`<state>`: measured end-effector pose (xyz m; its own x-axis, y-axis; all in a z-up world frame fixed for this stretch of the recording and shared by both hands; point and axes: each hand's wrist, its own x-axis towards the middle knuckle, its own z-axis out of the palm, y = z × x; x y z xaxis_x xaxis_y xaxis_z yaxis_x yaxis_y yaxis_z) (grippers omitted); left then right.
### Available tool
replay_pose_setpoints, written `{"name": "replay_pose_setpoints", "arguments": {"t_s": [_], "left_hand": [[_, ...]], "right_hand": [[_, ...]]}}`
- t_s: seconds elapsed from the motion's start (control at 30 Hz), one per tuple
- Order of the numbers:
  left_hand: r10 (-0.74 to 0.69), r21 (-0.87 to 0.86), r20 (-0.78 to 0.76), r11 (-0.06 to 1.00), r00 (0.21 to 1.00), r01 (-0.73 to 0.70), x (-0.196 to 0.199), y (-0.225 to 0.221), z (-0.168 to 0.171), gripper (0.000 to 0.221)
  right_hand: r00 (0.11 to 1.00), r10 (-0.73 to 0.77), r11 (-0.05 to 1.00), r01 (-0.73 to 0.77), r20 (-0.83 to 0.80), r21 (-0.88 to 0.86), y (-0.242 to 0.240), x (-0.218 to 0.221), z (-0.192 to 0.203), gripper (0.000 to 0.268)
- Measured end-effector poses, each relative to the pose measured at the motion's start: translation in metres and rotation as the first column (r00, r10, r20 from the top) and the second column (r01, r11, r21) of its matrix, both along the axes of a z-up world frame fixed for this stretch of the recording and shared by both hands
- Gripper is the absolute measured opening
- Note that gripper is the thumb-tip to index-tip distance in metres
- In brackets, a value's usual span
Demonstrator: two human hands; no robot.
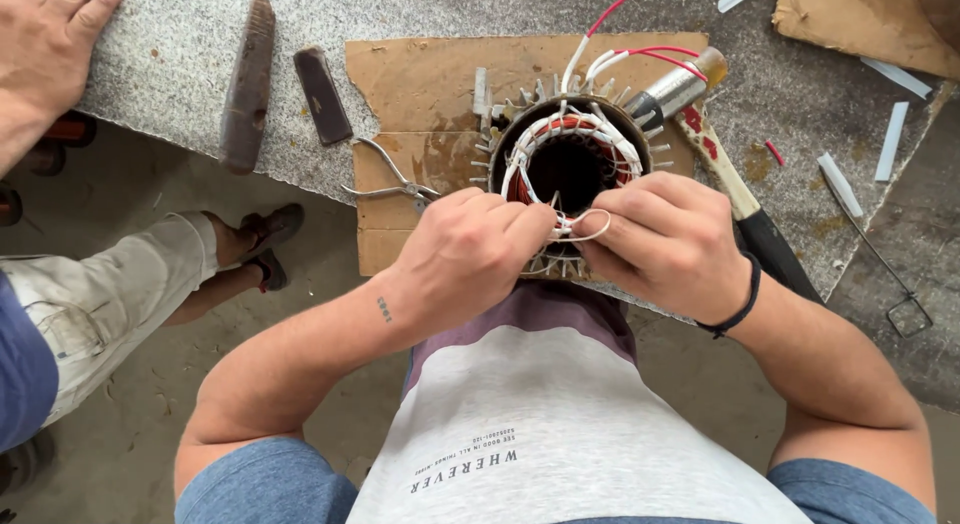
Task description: Securing the copper windings of an electric motor stator using cord
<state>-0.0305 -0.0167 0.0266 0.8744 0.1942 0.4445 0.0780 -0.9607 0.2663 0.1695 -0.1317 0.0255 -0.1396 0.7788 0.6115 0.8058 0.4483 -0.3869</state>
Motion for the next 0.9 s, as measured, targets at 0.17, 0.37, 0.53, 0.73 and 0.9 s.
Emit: {"name": "replay_pose_setpoints", "arguments": {"t_s": [0.17,0.37,0.53,0.73,0.9], "left_hand": [[-0.015,-0.007,0.025,1.000,1.000,0.015,0.002,0.000,-0.002,0.012],[-0.137,-0.346,0.111,0.923,0.984,0.168,-0.001,0.015,0.041,0.012],[-0.225,-0.639,0.265,0.688,0.938,0.345,0.016,0.020,0.068,0.020],[-0.535,-0.520,0.351,0.571,0.768,0.635,0.076,0.008,0.099,0.032],[-0.453,-0.590,0.280,0.614,0.846,0.524,0.082,-0.001,0.104,0.027]], "right_hand": [[1.000,-0.020,1.000,0.019,0.014,0.007,-0.002,-0.003,-0.001,0.005],[0.995,-0.058,0.995,0.051,-0.085,-0.083,-0.003,-0.004,0.013,0.004],[0.988,-0.070,0.987,0.048,-0.140,-0.151,-0.003,0.004,0.019,0.013],[0.974,0.025,0.887,-0.126,-0.226,-0.444,-0.004,0.015,0.022,0.060],[0.872,-0.014,0.849,-0.248,-0.489,-0.466,0.007,0.019,0.013,0.043]]}}
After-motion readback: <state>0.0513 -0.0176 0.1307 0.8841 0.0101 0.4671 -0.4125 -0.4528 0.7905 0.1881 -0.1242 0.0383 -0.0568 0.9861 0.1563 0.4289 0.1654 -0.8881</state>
